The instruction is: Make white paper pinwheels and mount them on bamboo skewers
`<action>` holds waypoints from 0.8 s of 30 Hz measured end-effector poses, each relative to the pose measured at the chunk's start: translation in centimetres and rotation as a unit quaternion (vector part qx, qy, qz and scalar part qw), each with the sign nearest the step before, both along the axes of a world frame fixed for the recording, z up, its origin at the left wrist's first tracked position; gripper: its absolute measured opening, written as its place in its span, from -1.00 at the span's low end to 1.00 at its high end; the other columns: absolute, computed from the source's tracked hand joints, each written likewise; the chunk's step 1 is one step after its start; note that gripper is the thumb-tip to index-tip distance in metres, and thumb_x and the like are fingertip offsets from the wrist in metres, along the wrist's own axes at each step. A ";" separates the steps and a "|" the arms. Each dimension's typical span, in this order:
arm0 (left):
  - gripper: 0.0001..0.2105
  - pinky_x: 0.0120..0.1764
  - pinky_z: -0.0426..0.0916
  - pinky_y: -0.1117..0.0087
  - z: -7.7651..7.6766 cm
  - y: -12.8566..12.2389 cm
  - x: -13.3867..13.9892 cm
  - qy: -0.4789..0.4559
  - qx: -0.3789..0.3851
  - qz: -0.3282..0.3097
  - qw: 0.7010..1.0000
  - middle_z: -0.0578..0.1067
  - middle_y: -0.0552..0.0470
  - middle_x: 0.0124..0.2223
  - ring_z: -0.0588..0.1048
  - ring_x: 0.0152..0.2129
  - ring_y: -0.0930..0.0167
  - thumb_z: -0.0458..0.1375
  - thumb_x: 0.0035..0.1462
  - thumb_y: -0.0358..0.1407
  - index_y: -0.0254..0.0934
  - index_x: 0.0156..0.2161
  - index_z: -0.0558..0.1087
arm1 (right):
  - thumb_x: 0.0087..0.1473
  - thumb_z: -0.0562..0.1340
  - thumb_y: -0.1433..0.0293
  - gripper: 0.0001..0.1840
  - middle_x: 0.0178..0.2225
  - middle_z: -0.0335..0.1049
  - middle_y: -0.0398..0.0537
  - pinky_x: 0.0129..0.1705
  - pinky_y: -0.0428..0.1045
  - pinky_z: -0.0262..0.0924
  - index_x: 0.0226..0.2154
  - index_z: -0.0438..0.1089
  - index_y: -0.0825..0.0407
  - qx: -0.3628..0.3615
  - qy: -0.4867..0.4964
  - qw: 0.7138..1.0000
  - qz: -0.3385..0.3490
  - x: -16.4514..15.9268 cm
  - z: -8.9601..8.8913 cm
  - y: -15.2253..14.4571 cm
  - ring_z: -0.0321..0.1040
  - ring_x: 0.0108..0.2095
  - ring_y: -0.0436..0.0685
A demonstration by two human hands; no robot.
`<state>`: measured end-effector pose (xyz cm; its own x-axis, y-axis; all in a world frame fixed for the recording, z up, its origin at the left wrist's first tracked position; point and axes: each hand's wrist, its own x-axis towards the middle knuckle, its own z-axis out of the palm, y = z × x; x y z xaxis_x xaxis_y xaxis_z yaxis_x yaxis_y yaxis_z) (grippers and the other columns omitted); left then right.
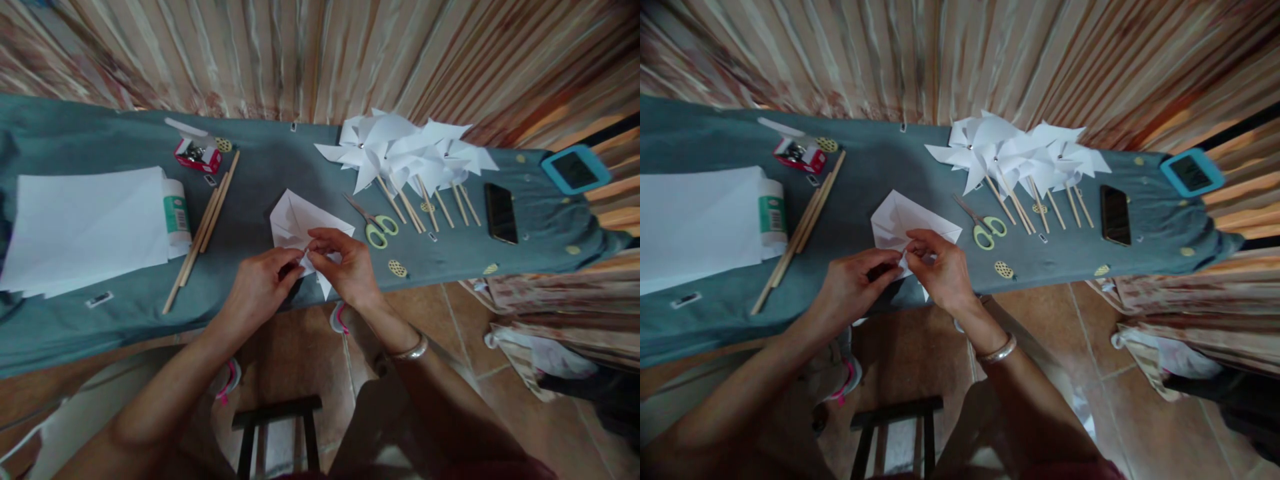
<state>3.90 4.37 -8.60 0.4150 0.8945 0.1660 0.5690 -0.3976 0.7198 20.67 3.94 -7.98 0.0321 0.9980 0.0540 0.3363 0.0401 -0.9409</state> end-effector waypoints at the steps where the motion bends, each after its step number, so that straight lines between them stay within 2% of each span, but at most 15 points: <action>1: -0.87 -0.27 0.41 0.42 0.0 0.0 0.0 0.002 -0.001 0.001 1.000 0.60 0.05 -0.29 0.57 -0.38 0.40 0.12 0.17 -0.34 -0.23 -0.22 0.51 | -0.04 0.24 0.44 -0.70 -0.38 0.53 -0.16 -0.16 -0.02 0.36 -0.18 0.46 0.01 0.002 -0.001 1.000 -0.003 0.0 0.0 0.1 0.47 -0.35 0.02; 6: -0.86 -0.26 0.43 0.40 0.1 0.0 0.1 -0.002 -0.003 0.007 1.000 0.61 0.05 -0.28 0.57 -0.39 0.39 0.12 0.15 -0.34 -0.22 -0.21 0.51 | -0.05 0.24 0.47 -0.72 -0.38 0.54 -0.16 -0.17 -0.03 0.35 -0.21 0.46 0.01 0.004 -0.024 1.000 -0.012 -0.1 0.0 0.6 0.48 -0.34 0.02; 11: -0.80 -0.23 0.45 0.39 0.5 -0.4 0.2 -0.015 -0.005 0.015 1.000 0.62 0.04 -0.24 0.58 -0.38 0.40 0.13 0.15 -0.34 -0.23 -0.11 0.48 | -0.01 0.24 0.45 -0.75 -0.37 0.54 -0.13 -0.15 -0.01 0.35 -0.21 0.46 0.01 0.009 -0.051 0.998 -0.028 0.0 -0.1 0.5 0.48 -0.33 0.04; 16: -0.86 -0.23 0.45 0.41 0.3 -0.3 0.1 -0.019 0.016 0.016 1.000 0.62 0.03 -0.24 0.59 -0.35 0.40 0.13 0.16 -0.37 -0.24 -0.19 0.50 | 0.10 0.20 0.40 -0.77 -0.23 0.55 -0.08 -0.08 0.06 0.35 -0.15 0.45 -0.04 0.042 -0.107 0.993 -0.027 0.6 0.2 -0.9 0.48 -0.20 0.10; 20: -0.85 -0.23 0.45 0.42 0.1 0.0 0.1 -0.005 0.023 0.025 0.999 0.62 0.04 -0.23 0.59 -0.35 0.40 0.12 0.16 -0.38 -0.23 -0.18 0.50 | 0.20 0.07 0.45 -0.70 -0.05 0.48 0.02 0.08 0.20 0.27 -0.13 0.47 -0.02 0.117 -0.220 0.968 0.020 1.2 -0.1 -2.4 0.37 -0.02 0.20; 24: -0.86 -0.28 0.44 0.43 -0.1 0.2 0.1 0.007 0.021 0.025 0.999 0.62 0.04 -0.27 0.58 -0.38 0.41 0.13 0.15 -0.39 -0.24 -0.20 0.51 | 0.20 0.02 0.49 -0.61 0.06 0.37 0.08 0.15 0.20 0.22 -0.01 0.42 0.01 0.153 -0.286 0.943 0.076 1.2 -0.9 -3.2 0.26 0.08 0.24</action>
